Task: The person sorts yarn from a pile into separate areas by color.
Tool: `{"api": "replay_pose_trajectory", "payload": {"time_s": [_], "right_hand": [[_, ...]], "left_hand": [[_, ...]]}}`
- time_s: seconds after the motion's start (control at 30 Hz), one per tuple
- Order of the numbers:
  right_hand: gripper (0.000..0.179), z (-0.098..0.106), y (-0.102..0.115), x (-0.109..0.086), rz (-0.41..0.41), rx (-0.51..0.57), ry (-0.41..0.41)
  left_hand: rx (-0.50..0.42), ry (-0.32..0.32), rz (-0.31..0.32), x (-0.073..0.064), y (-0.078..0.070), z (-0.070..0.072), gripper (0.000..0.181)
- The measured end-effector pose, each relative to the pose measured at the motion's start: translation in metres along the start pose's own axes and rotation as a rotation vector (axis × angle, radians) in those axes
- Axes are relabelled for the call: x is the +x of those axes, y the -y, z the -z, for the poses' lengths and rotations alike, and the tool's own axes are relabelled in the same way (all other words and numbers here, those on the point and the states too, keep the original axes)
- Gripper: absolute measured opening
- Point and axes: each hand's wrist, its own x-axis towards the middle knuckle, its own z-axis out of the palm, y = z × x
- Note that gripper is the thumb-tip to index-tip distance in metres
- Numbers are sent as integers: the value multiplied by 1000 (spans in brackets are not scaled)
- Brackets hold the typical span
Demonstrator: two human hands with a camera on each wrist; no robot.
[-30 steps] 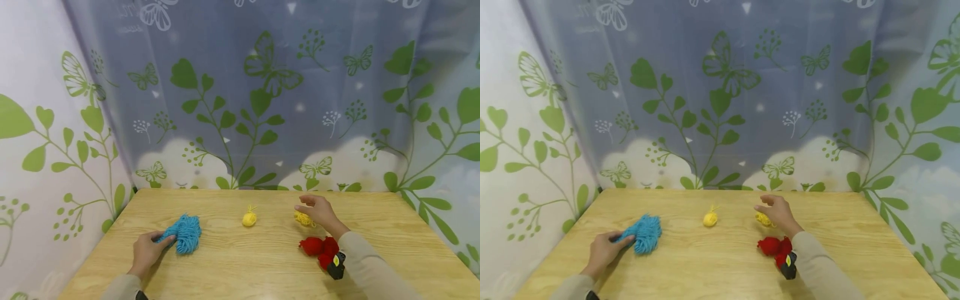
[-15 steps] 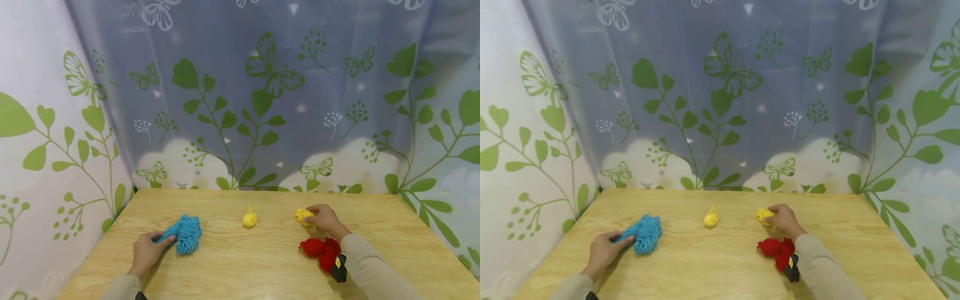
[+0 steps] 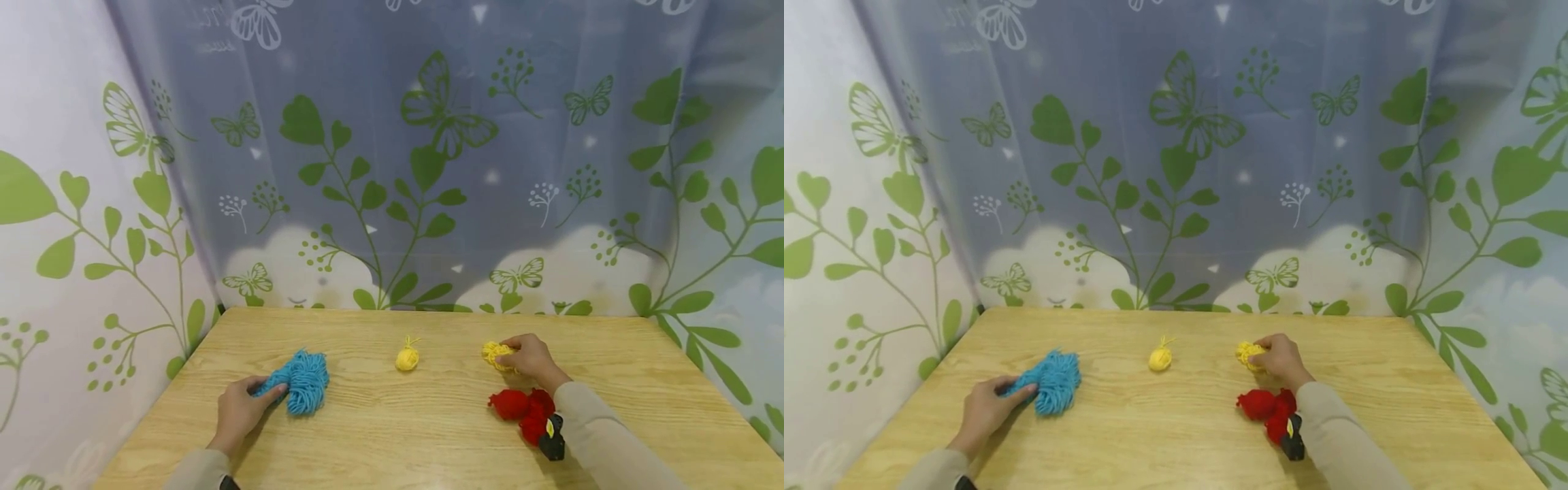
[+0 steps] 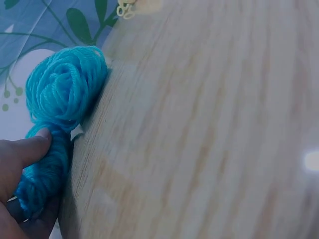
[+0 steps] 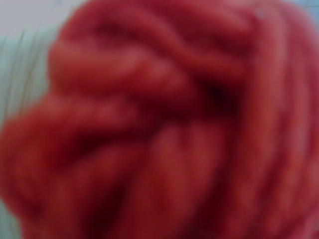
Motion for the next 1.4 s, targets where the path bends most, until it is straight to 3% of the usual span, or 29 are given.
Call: {"api": "replay_pose_trajectory", "payload": {"time_s": [0.23, 0.4, 0.5, 0.67, 0.83, 0.97, 1.2, 1.4], "right_hand": [[39, 2, 0, -1, 13, -32, -13], [40, 4, 0, -1, 8, -30, -4], [40, 4, -1, -2, 6, -29, -1], [39, 5, -1, -2, 12, -32, -1], [39, 4, 0, -1, 17, -27, -1], [39, 3, 0, -1, 17, -25, -7], [38, 1, 1, -1, 21, -17, -1], [38, 0, -1, -1, 17, -5, -5]], "left_hand": [[-10, 96, 15, 3, -9, 6, 67], [-10, 125, -24, 9, -20, 14, 63], [5, 119, -70, 14, -34, 15, 57], [-26, 127, -160, 25, -69, 8, 56], [-80, 152, -228, 31, -106, -12, 55], [-116, 179, -257, 31, -127, -38, 53], [-187, 242, -285, 21, -148, -81, 50], [-212, 293, -270, 14, -156, -116, 54]]}}
